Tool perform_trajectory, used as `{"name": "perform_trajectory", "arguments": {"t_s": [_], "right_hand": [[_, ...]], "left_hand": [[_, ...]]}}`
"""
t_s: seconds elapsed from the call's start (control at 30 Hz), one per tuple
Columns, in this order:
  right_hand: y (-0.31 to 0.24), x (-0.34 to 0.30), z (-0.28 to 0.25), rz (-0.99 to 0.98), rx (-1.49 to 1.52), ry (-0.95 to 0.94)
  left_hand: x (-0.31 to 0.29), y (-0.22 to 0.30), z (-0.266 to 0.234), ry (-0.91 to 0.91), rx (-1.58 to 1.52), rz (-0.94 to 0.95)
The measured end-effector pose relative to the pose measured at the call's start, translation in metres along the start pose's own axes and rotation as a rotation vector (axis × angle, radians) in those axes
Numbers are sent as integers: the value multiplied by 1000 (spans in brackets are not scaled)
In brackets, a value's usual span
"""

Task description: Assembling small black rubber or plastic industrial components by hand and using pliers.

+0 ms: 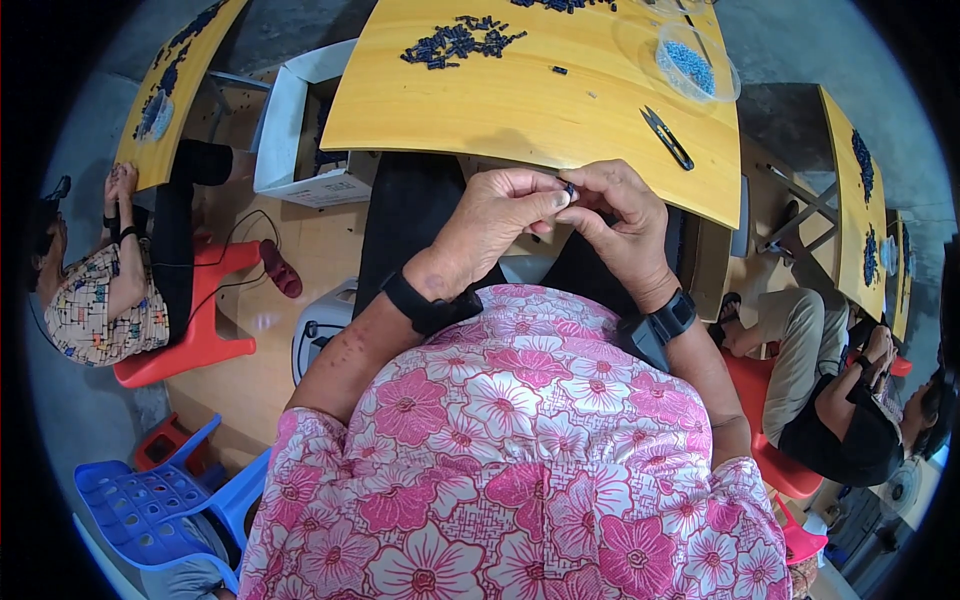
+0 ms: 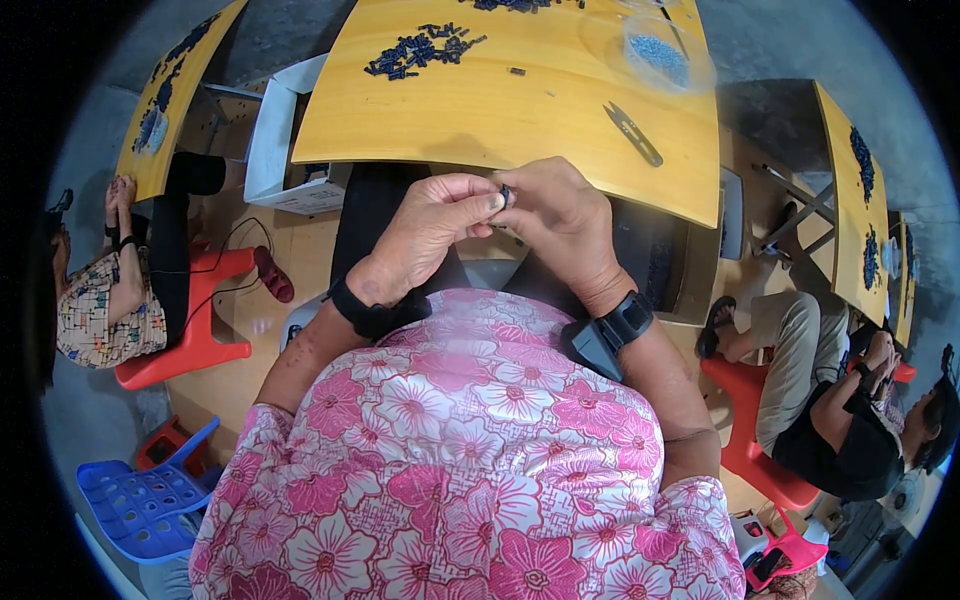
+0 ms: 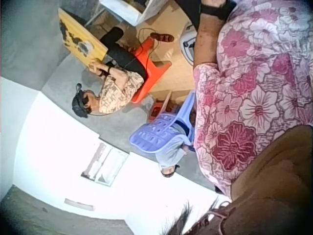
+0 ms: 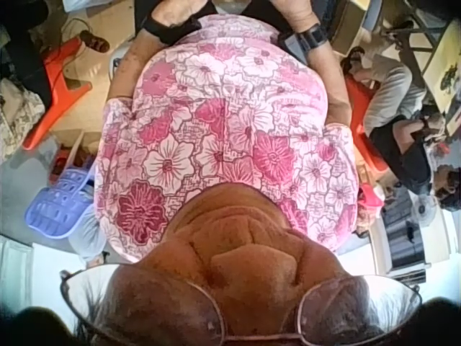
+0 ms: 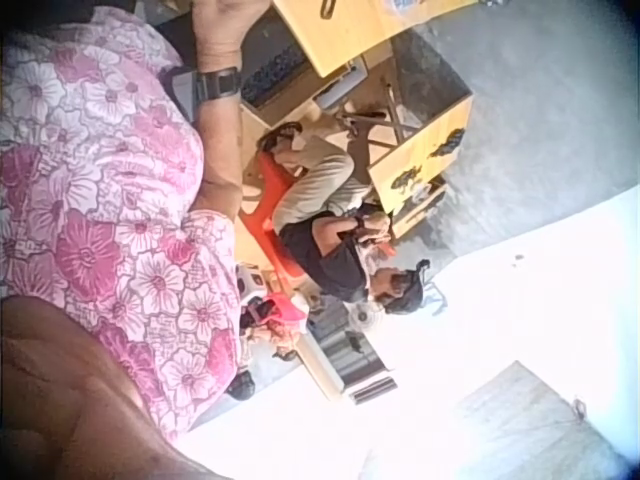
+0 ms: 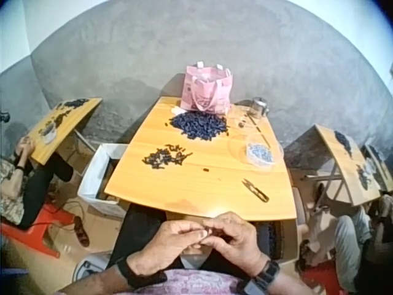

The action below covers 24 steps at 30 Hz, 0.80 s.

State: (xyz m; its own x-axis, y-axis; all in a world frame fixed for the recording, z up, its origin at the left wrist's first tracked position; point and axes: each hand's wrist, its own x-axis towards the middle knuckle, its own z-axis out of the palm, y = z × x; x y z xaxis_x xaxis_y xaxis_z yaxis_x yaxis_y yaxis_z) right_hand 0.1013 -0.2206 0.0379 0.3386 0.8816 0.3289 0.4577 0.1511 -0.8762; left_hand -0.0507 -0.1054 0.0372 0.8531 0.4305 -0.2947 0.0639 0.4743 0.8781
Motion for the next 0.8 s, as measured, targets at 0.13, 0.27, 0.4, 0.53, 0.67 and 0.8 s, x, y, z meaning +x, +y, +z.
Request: {"name": "perform_trajectory", "arguments": {"t_s": [0.13,0.27,0.4,0.53,0.67,0.8], "right_hand": [[-7,2,2,-81,-205,0],[-7,1,4,-73,-257,-15],[-12,1,2,-63,-267,-34],[-9,0,-2,-59,-265,-61],[-10,-1,-3,-41,-240,-41],[-10,-3,-4,2,-200,-66]], "left_hand": [[2,-2,-1,20,-17,-2],[2,0,1,35,15,1],[3,-3,4,25,78,131],[3,0,6,26,246,361],[-1,4,16,1,425,405],[-1,3,16,51,567,461]]}}
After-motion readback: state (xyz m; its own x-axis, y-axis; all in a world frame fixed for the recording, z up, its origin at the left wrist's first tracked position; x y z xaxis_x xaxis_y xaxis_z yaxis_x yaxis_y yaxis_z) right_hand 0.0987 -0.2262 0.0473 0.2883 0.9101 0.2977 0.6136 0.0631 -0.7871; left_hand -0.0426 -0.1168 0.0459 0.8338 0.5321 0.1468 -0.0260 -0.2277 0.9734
